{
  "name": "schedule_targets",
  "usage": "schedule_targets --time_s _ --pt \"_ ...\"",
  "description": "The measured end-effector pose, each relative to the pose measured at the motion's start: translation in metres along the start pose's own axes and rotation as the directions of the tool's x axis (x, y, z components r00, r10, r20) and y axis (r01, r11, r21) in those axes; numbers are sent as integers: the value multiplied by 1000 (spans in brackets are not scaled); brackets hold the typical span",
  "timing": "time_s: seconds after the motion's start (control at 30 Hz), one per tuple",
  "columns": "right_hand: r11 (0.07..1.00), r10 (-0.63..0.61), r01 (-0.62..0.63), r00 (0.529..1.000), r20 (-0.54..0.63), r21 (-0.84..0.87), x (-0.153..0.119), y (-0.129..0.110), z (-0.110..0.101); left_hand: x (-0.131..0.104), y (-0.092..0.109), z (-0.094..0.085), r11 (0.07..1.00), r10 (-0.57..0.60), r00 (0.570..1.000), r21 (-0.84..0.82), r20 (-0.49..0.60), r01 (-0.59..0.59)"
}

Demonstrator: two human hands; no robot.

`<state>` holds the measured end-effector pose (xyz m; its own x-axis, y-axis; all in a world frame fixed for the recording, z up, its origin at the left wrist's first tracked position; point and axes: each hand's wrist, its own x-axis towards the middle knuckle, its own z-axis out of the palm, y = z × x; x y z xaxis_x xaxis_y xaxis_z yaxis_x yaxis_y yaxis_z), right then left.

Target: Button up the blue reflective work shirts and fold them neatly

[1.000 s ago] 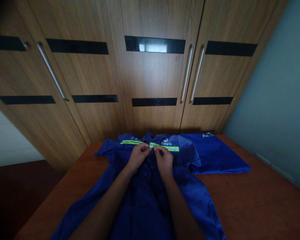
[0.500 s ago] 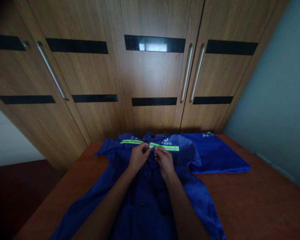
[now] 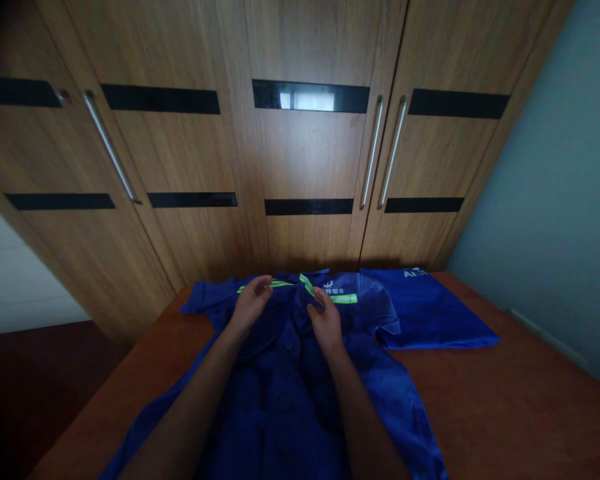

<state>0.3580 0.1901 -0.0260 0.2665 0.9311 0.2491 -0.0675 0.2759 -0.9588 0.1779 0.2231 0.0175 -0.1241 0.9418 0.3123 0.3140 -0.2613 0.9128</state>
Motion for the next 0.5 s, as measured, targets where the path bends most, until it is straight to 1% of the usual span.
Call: schedule_targets --time_s 0.1,0.2,0.3,0.37,0.4,0.43,0.5 --pt "992 6 -7 1000 -3 -129 2 -1 -7 1 -1 -33 984 -35 999 178 16 32" --pt "963 23 -16 999 23 -271 -2 -13 -26 -3 -6 -77 937 -104 995 335 -6 100" --pt "917 26 -5 999 45 -399 -11 -33 -63 -11 -14 -122 888 -191 980 416 -51 195" --pt "862 26 -12 999 21 -506 -18 -47 -94 -18 -18 -144 873 -255 965 415 -60 256" --pt "753 23 -18 1000 -1 -658 -22 -53 -111 -23 -19 -151 873 -288 956 395 -52 285" --pt "639 29 -41 999 -29 -768 -26 -57 -126 -27 -19 -155 877 -322 946 364 -36 313" --pt "441 70 -106 994 -84 -891 -33 -63 -152 -37 -18 -156 888 -387 922 268 -1 373"
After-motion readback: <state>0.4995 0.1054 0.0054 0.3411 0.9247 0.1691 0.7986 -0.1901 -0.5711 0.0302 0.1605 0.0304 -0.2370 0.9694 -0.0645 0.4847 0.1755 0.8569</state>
